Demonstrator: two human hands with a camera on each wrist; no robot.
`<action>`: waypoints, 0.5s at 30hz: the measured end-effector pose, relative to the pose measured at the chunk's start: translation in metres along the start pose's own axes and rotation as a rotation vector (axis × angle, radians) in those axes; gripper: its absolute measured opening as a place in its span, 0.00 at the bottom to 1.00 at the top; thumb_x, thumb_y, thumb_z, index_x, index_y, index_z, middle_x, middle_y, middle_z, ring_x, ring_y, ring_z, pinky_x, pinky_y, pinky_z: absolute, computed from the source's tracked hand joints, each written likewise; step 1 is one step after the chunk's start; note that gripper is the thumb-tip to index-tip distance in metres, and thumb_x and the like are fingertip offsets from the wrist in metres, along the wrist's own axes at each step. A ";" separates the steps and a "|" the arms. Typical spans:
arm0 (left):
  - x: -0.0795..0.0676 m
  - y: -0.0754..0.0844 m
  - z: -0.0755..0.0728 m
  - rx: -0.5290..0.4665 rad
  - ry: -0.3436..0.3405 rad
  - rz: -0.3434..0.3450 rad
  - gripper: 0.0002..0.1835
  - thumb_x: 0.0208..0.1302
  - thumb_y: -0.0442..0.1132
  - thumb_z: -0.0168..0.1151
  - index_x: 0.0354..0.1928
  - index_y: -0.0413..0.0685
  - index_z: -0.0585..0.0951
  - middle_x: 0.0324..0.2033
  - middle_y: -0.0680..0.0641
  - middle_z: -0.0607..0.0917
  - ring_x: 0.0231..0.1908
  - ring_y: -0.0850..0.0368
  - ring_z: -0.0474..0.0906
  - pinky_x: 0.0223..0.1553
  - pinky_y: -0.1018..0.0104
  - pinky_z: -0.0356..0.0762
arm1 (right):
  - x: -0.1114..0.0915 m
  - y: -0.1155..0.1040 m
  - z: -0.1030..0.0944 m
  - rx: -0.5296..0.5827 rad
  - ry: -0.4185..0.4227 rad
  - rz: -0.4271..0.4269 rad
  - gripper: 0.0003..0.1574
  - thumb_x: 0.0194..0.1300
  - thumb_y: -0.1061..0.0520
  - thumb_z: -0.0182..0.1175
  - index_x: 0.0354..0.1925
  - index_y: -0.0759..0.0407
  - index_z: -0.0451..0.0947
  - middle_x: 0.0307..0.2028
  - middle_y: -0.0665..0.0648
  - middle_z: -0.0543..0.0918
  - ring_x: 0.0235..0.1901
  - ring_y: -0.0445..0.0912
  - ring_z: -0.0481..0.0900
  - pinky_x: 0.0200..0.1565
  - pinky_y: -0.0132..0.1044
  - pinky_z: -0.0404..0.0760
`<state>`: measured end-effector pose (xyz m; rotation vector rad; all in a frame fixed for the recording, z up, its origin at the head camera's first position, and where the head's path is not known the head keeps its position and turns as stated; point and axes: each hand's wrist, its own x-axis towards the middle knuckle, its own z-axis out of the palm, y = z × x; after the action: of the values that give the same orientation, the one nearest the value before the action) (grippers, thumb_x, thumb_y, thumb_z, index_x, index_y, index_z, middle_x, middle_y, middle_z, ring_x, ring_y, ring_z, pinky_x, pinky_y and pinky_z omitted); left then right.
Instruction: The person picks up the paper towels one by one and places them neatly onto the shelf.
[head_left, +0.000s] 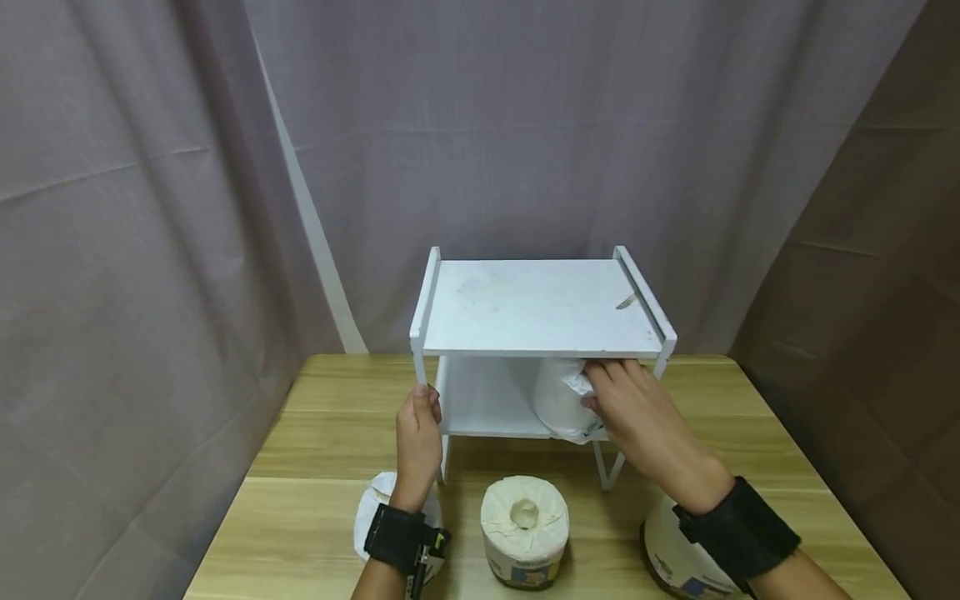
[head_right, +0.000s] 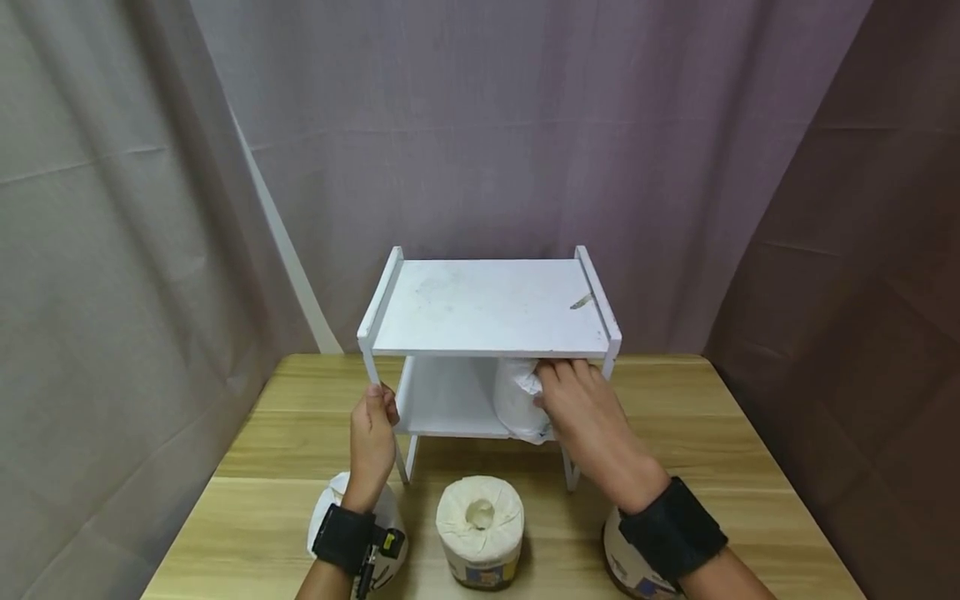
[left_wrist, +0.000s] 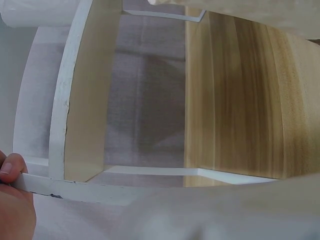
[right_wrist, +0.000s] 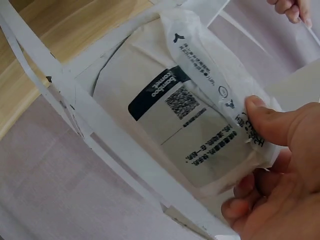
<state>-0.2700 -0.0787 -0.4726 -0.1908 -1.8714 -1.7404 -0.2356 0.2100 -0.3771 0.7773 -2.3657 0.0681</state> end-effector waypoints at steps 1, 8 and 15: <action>0.000 0.000 0.000 0.001 -0.002 -0.002 0.28 0.89 0.45 0.35 0.27 0.39 0.70 0.20 0.54 0.65 0.23 0.62 0.61 0.27 0.70 0.59 | 0.000 -0.002 0.001 -0.015 0.010 0.006 0.26 0.57 0.61 0.78 0.48 0.71 0.76 0.41 0.66 0.80 0.40 0.61 0.76 0.40 0.54 0.76; -0.001 0.000 -0.004 -0.008 0.006 -0.020 0.27 0.89 0.44 0.37 0.28 0.35 0.70 0.21 0.54 0.66 0.23 0.62 0.62 0.27 0.70 0.60 | 0.002 -0.020 0.006 -0.123 0.079 0.069 0.29 0.55 0.58 0.81 0.46 0.73 0.79 0.37 0.69 0.81 0.38 0.63 0.75 0.37 0.52 0.74; 0.000 -0.001 -0.005 -0.008 0.015 -0.028 0.28 0.89 0.45 0.37 0.28 0.35 0.71 0.21 0.53 0.66 0.24 0.62 0.62 0.28 0.71 0.60 | 0.008 -0.034 0.011 -0.154 0.112 0.160 0.28 0.55 0.55 0.81 0.40 0.75 0.79 0.33 0.70 0.81 0.35 0.62 0.74 0.36 0.52 0.77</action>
<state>-0.2688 -0.0832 -0.4739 -0.1551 -1.8656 -1.7633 -0.2280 0.1750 -0.3856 0.4978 -2.2914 -0.0035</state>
